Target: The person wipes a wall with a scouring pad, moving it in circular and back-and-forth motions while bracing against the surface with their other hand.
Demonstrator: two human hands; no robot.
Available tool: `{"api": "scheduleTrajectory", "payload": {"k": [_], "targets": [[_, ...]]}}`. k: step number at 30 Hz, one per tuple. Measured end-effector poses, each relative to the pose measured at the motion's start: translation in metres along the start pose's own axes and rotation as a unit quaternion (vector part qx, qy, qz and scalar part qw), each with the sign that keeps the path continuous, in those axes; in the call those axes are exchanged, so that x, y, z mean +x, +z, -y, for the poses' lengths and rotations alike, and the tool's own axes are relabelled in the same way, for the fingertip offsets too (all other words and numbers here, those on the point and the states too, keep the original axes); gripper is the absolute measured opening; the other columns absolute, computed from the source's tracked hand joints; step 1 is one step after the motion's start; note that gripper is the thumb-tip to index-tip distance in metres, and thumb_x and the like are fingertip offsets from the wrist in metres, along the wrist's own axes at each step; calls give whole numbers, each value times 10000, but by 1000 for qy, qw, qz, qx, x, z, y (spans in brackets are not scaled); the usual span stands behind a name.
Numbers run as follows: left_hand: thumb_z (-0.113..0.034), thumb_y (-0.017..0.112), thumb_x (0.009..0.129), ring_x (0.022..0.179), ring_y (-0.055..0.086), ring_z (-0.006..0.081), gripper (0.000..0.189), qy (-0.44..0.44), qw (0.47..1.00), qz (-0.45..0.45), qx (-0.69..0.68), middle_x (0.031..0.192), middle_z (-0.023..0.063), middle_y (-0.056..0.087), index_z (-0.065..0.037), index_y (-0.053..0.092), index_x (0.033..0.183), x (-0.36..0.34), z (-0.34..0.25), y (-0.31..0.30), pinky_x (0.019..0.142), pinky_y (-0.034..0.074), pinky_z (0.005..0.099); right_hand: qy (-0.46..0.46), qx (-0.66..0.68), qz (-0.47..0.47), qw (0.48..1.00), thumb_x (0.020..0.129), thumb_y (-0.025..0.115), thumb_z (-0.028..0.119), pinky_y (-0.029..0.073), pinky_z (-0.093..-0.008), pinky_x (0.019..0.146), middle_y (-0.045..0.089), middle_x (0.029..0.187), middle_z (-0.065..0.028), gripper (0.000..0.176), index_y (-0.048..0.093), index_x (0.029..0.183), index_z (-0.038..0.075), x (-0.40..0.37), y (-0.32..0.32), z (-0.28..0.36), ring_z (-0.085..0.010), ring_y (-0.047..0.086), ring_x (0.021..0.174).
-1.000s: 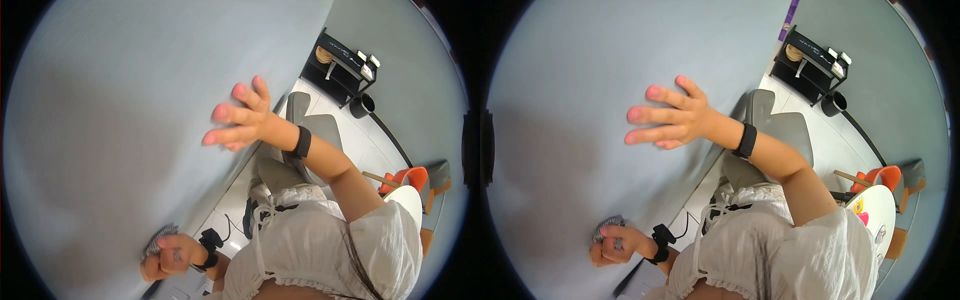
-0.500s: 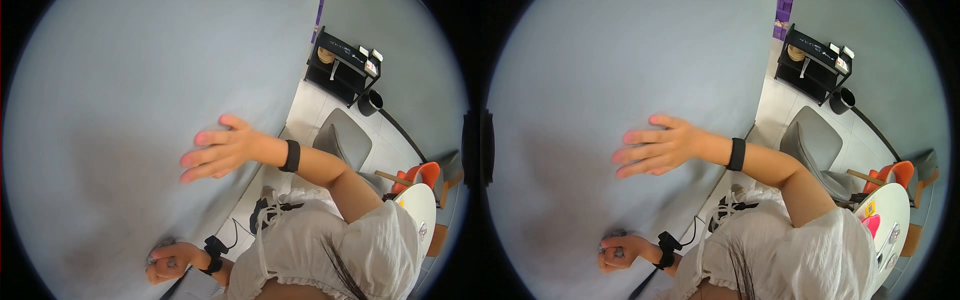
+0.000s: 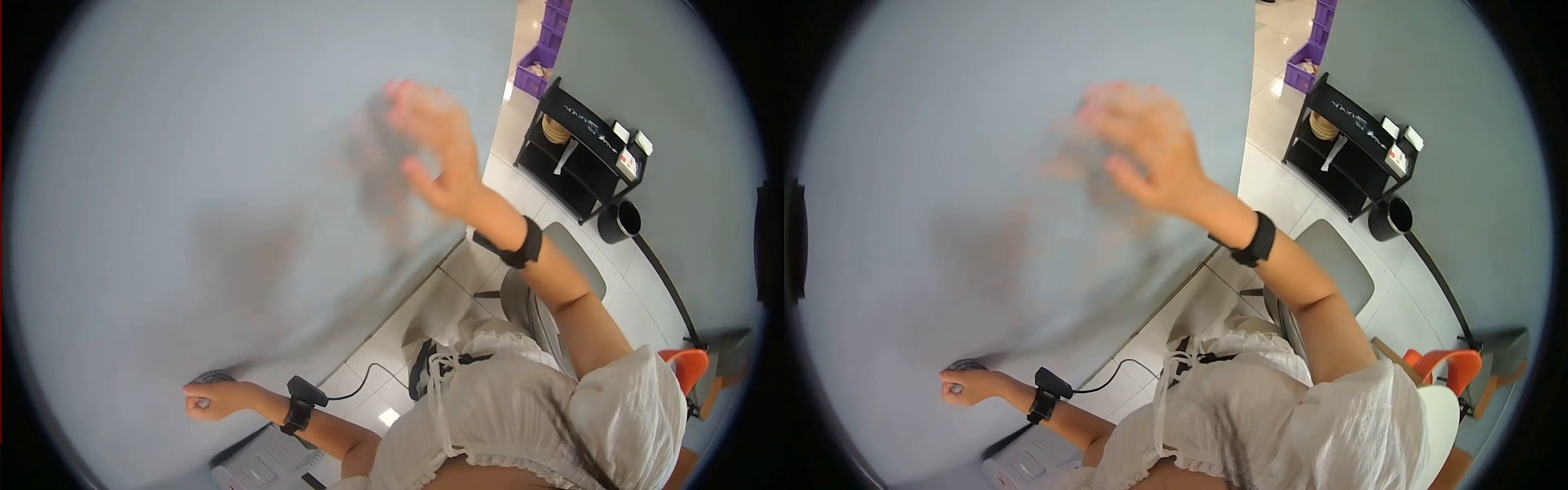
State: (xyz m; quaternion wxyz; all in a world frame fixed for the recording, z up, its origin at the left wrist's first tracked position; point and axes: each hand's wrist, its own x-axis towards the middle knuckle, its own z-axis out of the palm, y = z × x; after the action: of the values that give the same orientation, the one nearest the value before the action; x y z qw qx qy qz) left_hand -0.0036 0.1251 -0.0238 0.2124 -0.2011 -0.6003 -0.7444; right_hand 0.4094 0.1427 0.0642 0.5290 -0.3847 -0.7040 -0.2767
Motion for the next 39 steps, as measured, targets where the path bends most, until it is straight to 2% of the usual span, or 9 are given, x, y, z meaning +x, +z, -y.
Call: {"api": "scheduleTrajectory", "payload": {"k": [2, 4, 7, 10, 22, 25, 30, 37, 39], "targets": [[-287, 589, 868, 782, 479, 207, 287, 21, 1000, 5, 14, 808, 78, 486, -33, 493, 775, -10, -100, -17, 705, 431, 355, 207, 272, -103, 934, 860, 491, 244, 373, -390, 959, 527, 1294, -89, 488, 455, 1338, 158, 39, -80, -60, -224, 529, 1107], [-276, 584, 876, 762, 469, 202, 278, 47, 999, -9, 25, 805, 72, 484, -41, 480, 769, -54, -160, 5, 694, 424, 349, 423, 563, -153, 693, 860, 474, 227, 414, -367, 887, 545, 1229, -110, 518, 402, 1360, 110, 55, -137, -137, -212, 547, 1006], [-258, 569, 899, 735, 452, 181, 277, 57, 997, -27, 33, 797, 53, 468, -52, 453, 755, -62, -158, 12, 680, 415, 331, 387, 777, -175, 465, 854, 469, 215, 432, -331, 782, 553, 1119, -77, 530, 369, 1366, 122, 40, -150, -158, -178, 524, 891], [-256, 567, 901, 705, 438, 172, 283, 112, 992, -48, 31, 785, 48, 449, -52, 439, 752, -59, -155, 15, 651, 409, 319, 416, 790, -150, 424, 845, 464, 203, 430, -332, 740, 550, 1067, -73, 504, 399, 1337, 119, 39, -155, -156, -182, 518, 868], [-240, 554, 916, 653, 403, 133, 295, 112, 993, -26, -26, 759, 28, 408, -67, 391, 742, -73, -204, 21, 596, 389, 276, 399, 763, -90, 501, 840, 485, 187, 415, -336, 791, 540, 1081, -56, 481, 440, 1310, 97, 52, -164, -162, -189, 499, 912], [-232, 556, 914, 673, 398, 142, 297, 111, 993, -34, -34, 768, 25, 402, -67, 383, 739, -71, -201, 22, 625, 389, 282, 431, 641, -129, 622, 888, 488, 293, 415, -328, 805, 573, 1064, -84, 440, 455, 1269, 76, 53, -165, -164, -164, 537, 903], [-234, 569, 916, 719, 413, 160, 315, 115, 992, -39, -29, 786, 34, 403, -66, 383, 724, -67, -190, 23, 675, 385, 291, 388, 178, -272, 862, 961, 440, 304, 408, -258, 760, 590, 1071, -59, 357, 503, 1215, 61, 59, -163, -219, -105, 536, 874], [-200, 567, 918, 756, 416, 168, 332, 174, 983, -53, -15, 784, 35, 400, -68, 378, 680, -57, -172, 20, 705, 375, 318, 318, -130, -258, 903, 994, 338, 282, 351, -318, 1000, 466, 1294, -114, 453, 340, 1377, 41, 33, -120, -354, -201, 474, 1140], [-196, 568, 916, 749, 415, 168, 336, 230, 971, -63, -5, 775, 31, 397, -72, 375, 671, -50, -159, 20, 698, 368, 315, 335, 18, -281, 899, 998, 311, 363, 365, -329, 1004, 465, 1293, -121, 483, 357, 1354, 40, 37, -111, -350, -205, 456, 1182]]}}
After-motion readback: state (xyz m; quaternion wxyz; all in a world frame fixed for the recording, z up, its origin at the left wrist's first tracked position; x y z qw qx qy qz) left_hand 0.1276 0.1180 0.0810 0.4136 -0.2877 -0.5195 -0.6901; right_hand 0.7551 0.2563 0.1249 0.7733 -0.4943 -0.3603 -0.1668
